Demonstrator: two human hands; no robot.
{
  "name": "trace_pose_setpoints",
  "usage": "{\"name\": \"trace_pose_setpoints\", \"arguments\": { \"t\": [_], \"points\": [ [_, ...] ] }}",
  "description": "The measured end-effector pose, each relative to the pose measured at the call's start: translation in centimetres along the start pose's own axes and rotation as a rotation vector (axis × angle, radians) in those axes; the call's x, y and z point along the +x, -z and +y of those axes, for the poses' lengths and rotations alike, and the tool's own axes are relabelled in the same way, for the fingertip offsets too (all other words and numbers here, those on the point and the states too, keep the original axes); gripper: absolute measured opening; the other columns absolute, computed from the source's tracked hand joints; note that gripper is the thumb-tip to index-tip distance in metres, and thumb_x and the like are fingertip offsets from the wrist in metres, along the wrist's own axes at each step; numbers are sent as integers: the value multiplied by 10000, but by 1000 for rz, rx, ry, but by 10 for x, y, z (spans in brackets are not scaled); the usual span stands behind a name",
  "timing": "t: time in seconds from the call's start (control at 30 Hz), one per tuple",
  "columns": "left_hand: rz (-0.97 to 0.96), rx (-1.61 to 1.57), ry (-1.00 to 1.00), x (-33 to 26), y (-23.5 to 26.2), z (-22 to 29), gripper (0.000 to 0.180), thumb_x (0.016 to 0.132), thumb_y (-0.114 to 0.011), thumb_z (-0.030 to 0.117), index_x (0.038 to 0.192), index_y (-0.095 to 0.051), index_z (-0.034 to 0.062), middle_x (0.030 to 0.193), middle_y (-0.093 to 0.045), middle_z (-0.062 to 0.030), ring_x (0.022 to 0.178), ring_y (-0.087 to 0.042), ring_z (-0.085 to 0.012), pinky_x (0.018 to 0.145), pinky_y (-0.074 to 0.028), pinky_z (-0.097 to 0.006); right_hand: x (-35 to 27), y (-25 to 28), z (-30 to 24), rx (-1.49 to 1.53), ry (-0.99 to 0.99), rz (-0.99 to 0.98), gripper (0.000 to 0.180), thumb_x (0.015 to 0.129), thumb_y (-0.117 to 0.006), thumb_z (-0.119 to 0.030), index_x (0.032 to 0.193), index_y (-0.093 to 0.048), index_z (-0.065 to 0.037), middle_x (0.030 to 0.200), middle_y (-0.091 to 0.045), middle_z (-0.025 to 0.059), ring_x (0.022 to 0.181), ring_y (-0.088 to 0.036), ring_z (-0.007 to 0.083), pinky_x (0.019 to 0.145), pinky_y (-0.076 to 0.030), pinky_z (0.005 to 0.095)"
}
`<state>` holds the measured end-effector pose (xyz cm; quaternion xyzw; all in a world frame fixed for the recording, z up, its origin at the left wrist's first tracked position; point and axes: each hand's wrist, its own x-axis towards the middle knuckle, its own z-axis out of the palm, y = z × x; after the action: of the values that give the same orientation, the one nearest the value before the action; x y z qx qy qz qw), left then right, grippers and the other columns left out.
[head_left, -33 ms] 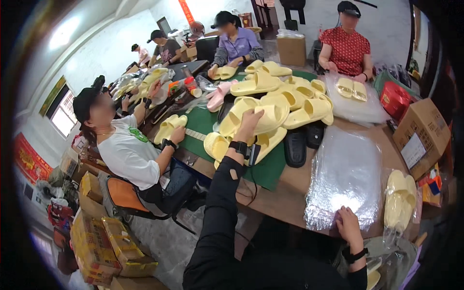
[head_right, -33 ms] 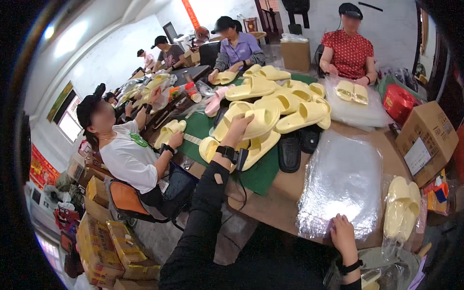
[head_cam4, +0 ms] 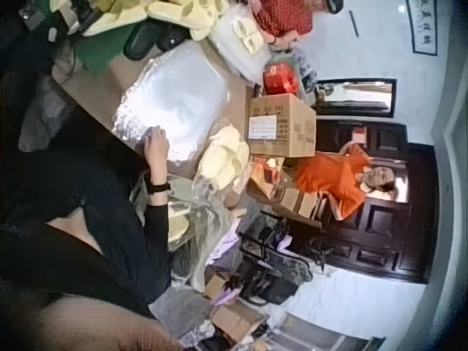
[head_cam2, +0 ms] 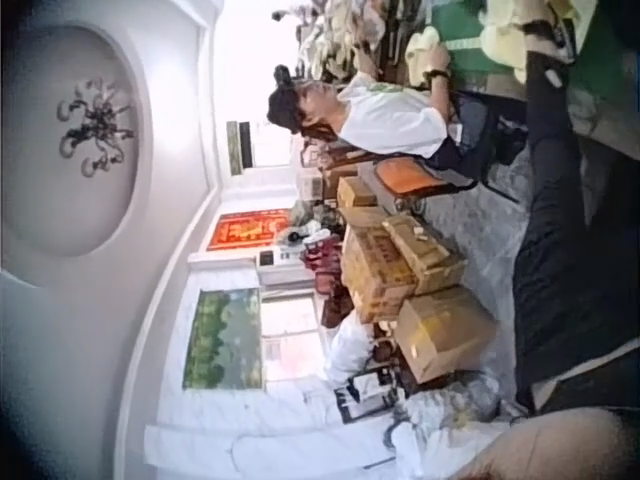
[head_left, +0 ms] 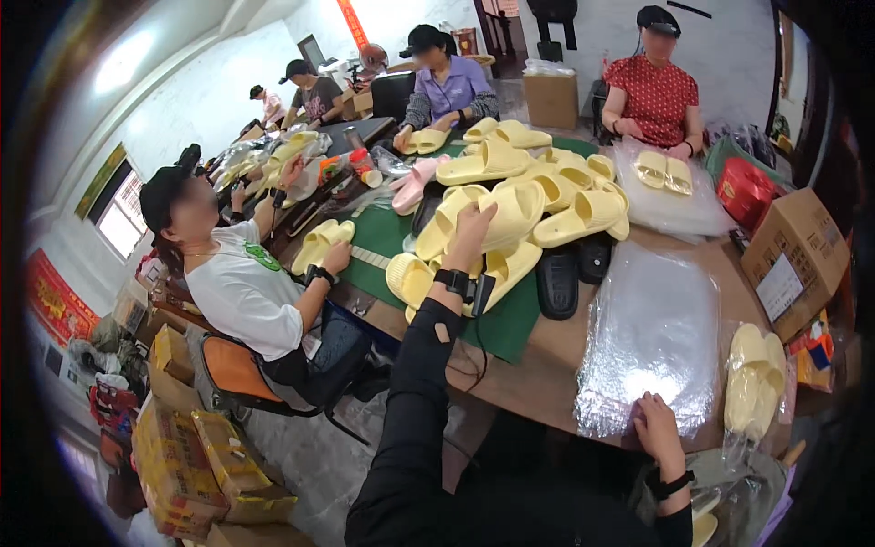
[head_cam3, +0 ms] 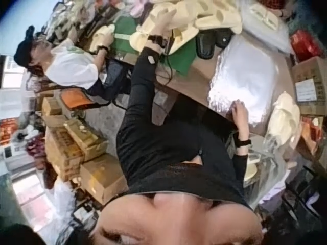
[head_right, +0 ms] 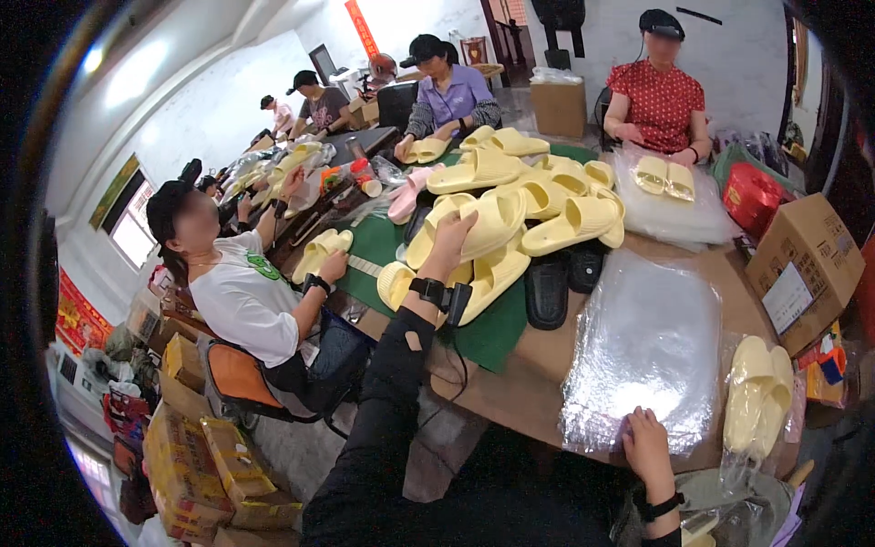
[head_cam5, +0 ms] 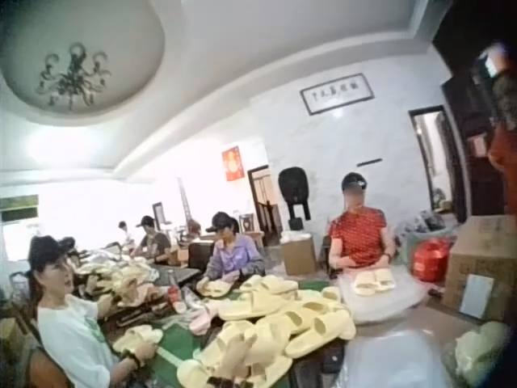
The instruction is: Packing manufactured foam sandals and slides into plastic bags and placing them in a large sack.
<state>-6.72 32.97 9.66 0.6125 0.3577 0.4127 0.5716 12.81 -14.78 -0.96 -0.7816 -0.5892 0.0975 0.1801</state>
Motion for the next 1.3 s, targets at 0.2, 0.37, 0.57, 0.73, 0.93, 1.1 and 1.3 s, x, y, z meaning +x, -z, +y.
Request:
{"name": "trace_pose_setpoints", "arguments": {
  "t": [0.2, 0.37, 0.57, 0.73, 0.93, 1.1, 1.3],
  "points": [
    [99, -197, -369, -63, -57, 71, 317, 876, -595, 140, 1104, -461, -36, 1047, -577, -100, 910, -554, -145, 777, -462, -282, 1, -2, -4, 20, -41, -44, 408, 741, -644, -131, 1114, -560, 15, 1248, -515, 221, 1174, -452, 416, 991, -379, 434],
    [-234, -444, -299, -160, -140, 90, 355, 909, -517, 91, 1217, -371, -9, 1154, -513, -99, 1036, -502, -149, 906, -409, -288, -3, -9, 4, -23, 25, -7, 393, 750, -649, -136, 1104, -568, 12, 1225, -533, 223, 1143, -481, 417, 950, -409, 455],
    [-382, -432, -4, -227, -236, -24, 358, 914, -480, 51, 1242, -341, 17, 1176, -488, -113, 1070, -478, -163, 937, -390, -309, -7, -10, 7, -13, 37, 70, 317, 748, -638, -108, 1040, -576, -3, 1115, -576, 216, 1034, -537, 406, 934, -423, 451],
    [-439, -384, 142, -283, -265, -76, 405, 887, -509, 86, 1233, -319, -5, 1168, -459, -162, 1082, -460, -230, 916, -384, -344, -1, 4, -2, 690, -182, -17, 401, 817, -654, -92, 1159, -494, 41, 1061, -624, 192, 991, -615, 261, 829, -490, 339],
    [-579, -472, 473, -301, -262, -37, 449, 935, -459, 84, 1333, -270, 0, 1237, -475, -133, 1111, -476, -204, 955, -391, -319, -10, 3, 2, 1358, -379, 222, 696, 813, -657, -66, 1368, -239, -22, 1225, -509, 137, 1083, -523, 202, 886, -449, 314],
    [-1045, -294, 342, -302, -242, -49, 445, 931, -481, 84, 1349, -343, 28, 1260, -491, -98, 1107, -497, -165, 928, -416, -300, -17, -6, 5, 1359, -476, 578, 721, 814, -639, -33, 1375, -187, -27, 1189, -513, 139, 1035, -532, 187, 846, -452, 291],
    [-616, 699, -528, -269, -195, -44, 528, 744, -690, 225, 1227, -521, 93, 1264, -450, -220, 1182, -396, -396, 990, -317, -470, -24, -16, 19, 1319, -730, 901, 561, 858, -564, -55, 1333, -274, 10, 1158, -525, 137, 976, -565, 195, 775, -497, 294]
  ]
}}
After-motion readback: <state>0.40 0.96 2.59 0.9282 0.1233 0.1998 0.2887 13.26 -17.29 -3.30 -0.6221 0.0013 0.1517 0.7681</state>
